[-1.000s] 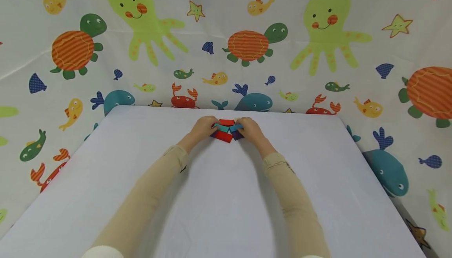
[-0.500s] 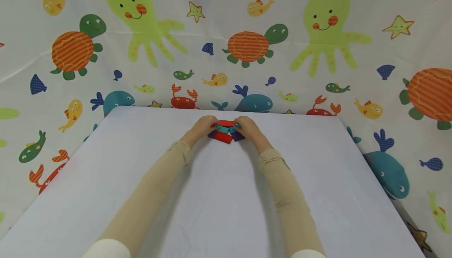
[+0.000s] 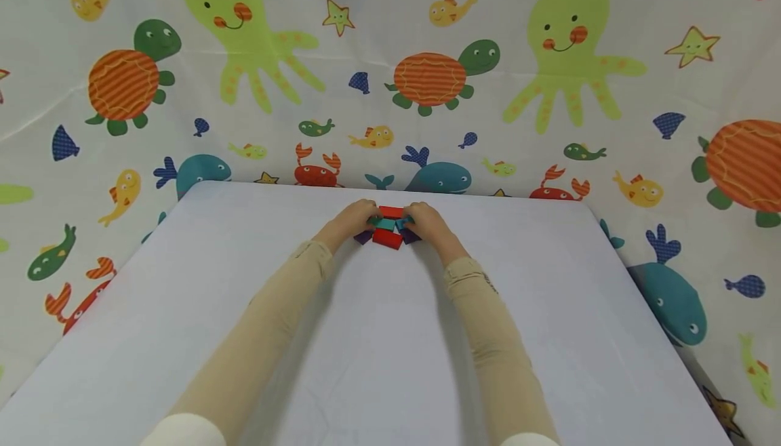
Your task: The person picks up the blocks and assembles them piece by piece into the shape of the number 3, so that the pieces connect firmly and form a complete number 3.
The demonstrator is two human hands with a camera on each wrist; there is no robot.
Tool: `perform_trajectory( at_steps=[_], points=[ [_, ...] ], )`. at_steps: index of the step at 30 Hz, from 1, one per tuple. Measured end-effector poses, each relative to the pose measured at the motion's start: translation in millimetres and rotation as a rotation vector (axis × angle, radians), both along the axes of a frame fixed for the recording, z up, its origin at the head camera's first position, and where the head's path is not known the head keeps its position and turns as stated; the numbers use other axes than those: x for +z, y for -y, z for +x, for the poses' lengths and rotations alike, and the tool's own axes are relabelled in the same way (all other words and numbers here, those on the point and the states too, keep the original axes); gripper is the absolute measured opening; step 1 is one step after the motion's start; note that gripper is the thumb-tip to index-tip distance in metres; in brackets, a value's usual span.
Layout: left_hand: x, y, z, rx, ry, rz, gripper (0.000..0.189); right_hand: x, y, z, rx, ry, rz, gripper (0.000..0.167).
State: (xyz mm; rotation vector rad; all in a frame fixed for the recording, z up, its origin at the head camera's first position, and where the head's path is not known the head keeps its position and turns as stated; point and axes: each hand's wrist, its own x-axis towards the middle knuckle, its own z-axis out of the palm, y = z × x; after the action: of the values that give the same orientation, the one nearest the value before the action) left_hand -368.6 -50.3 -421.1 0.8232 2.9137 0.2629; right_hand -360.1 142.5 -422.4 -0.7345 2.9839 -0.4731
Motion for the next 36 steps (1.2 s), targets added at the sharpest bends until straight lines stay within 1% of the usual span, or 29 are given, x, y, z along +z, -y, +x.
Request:
perform_trajectory(
  at_steps=[4, 9, 16, 22, 24, 28, 33, 36],
  points=[
    [-0.3, -0.1, -0.9, 0.015, 0.010, -0.027, 0.034, 0.6, -0.4, -1.3, 0.023, -0.022, 0.023, 0.024],
    [1.7, 3.2, 1.0, 0.066, 0.049, 0.004, 0.035, 3.3, 3.1, -1.9, 0.047, -0.018, 0.078, 0.024],
    [3.4, 11.0, 2.6, 0.084, 0.083, 0.106, 0.037, 2.7, 4.0, -2.8, 0.038, -0.008, 0.126, 0.023],
    [3.3, 15.8, 6.0, 0.100, 0.106, 0.193, 0.037, 1.8, 6.0, -3.5, 0.058, -0.037, 0.188, 0.025],
    [2.5, 16.6, 7.6, 0.108, 0.101, 0.230, 0.038, 1.2, 7.5, -4.2, 0.061, -0.043, 0.207, 0.025],
    [0.4, 17.4, 11.4, 0.110, 0.056, 0.274, 0.038, 1.4, 11.1, -6.3, 0.058, -0.033, 0.220, 0.027],
    [-0.9, 19.5, 15.3, 0.089, -0.020, 0.294, 0.039, 5.5, 16.9, -8.3, 0.038, 0.013, 0.233, 0.030],
    [1.2, 22.6, 17.8, 0.090, -0.044, 0.317, 0.038, 7.0, 20.1, -10.9, 0.032, 0.019, 0.257, 0.030]
  ],
)
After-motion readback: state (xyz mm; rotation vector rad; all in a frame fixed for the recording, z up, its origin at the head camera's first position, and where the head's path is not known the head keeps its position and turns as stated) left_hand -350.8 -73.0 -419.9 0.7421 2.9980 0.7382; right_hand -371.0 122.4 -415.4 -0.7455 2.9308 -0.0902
